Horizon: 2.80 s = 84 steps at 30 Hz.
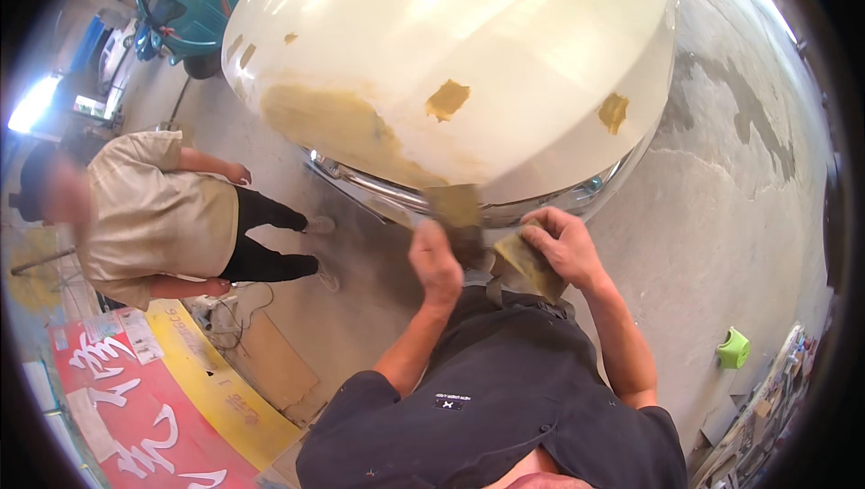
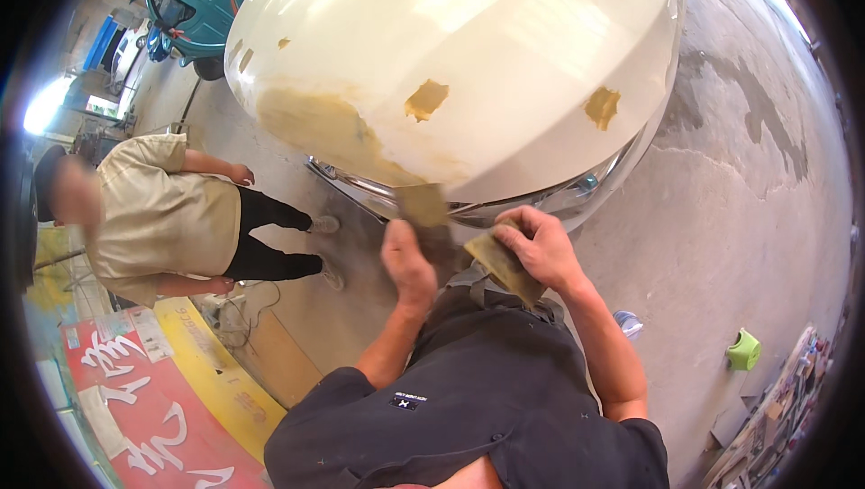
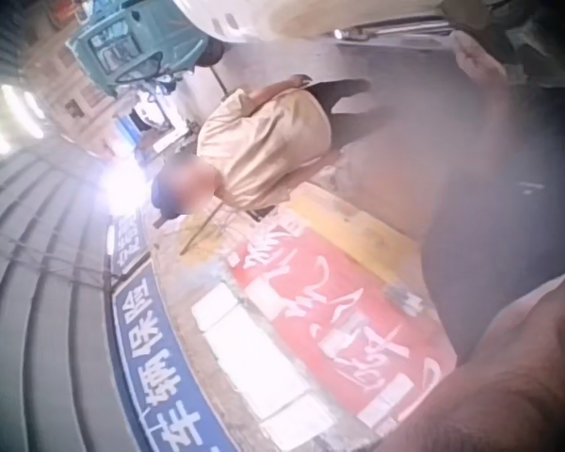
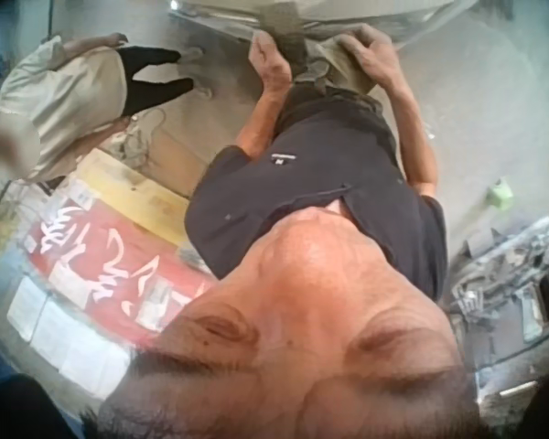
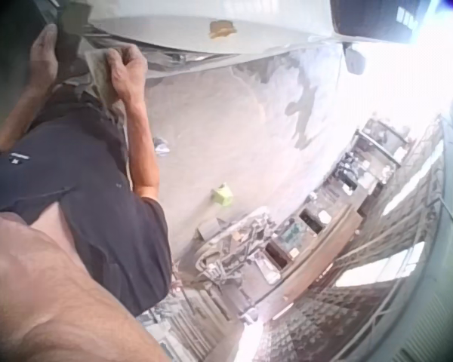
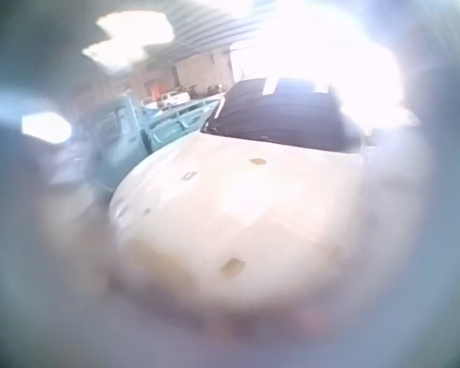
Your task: The person uses a metal spreader to apply beige body filler to several spots on the white car hood. A coworker stands nearby and later uses a heat gun on the hood. The person continues to spread filler across the surface.
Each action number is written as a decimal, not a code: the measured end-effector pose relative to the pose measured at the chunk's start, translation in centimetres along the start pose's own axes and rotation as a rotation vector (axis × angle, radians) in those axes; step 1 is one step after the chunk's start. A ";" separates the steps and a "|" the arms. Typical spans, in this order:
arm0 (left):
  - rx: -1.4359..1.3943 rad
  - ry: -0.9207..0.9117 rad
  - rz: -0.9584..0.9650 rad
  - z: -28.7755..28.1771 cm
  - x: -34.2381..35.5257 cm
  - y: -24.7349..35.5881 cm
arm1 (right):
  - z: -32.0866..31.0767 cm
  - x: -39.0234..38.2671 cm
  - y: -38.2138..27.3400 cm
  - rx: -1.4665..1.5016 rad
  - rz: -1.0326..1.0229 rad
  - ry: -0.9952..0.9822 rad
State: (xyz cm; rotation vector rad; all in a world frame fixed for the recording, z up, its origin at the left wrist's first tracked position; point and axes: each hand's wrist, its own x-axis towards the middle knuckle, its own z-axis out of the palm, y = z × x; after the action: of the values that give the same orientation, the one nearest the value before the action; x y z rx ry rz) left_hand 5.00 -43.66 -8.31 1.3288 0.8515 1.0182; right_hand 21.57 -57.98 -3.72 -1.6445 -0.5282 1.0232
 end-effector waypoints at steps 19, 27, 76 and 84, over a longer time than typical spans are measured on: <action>-0.213 0.143 -0.237 -7.1 4.4 -2.1 | 11.0 17.2 -2.8 -1.253 -0.935 0.519; -0.160 0.017 -0.184 -7.3 6.5 -2.2 | 10.6 16.9 -3.7 -1.241 -0.922 0.489; -0.246 -0.621 -0.315 2.7 -3.0 1.6 | -3.6 -6.0 7.2 1.091 -0.107 0.352; -0.210 -0.726 -0.371 8.1 -8.2 2.9 | -5.3 -11.0 9.1 1.076 -0.236 0.392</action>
State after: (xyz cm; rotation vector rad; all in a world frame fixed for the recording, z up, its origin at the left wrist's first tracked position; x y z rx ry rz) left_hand 9.40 -54.34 -5.33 1.1761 0.3941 0.2767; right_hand 18.72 -72.25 -8.00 -0.7450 0.1154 0.5891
